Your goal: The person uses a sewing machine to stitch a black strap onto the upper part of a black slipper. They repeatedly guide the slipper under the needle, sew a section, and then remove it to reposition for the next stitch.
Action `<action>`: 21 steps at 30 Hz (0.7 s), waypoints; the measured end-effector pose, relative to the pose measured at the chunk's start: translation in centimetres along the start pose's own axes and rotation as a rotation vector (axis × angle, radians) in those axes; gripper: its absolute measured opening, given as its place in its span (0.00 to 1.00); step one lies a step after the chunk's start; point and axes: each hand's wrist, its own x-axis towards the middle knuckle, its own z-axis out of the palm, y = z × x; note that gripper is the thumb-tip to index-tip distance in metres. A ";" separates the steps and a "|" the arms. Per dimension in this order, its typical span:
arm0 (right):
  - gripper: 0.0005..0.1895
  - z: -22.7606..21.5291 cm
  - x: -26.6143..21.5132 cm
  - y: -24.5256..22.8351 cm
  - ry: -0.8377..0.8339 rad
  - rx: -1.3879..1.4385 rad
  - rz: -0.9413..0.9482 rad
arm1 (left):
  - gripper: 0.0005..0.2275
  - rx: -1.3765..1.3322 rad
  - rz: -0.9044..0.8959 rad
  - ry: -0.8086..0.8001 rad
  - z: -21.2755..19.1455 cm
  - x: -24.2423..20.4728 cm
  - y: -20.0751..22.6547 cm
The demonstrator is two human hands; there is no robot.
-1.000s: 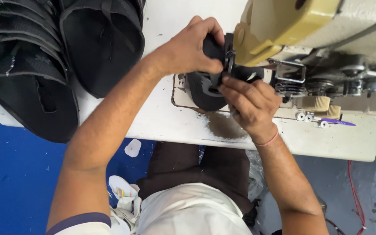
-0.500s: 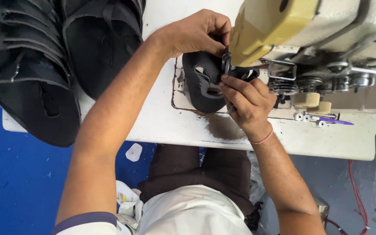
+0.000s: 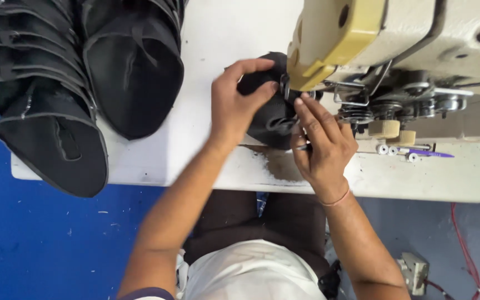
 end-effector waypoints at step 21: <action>0.12 2.6 0.1 2.6 -0.006 0.325 0.170 | 0.14 -0.021 0.165 0.538 4.6 -3.3 -2.3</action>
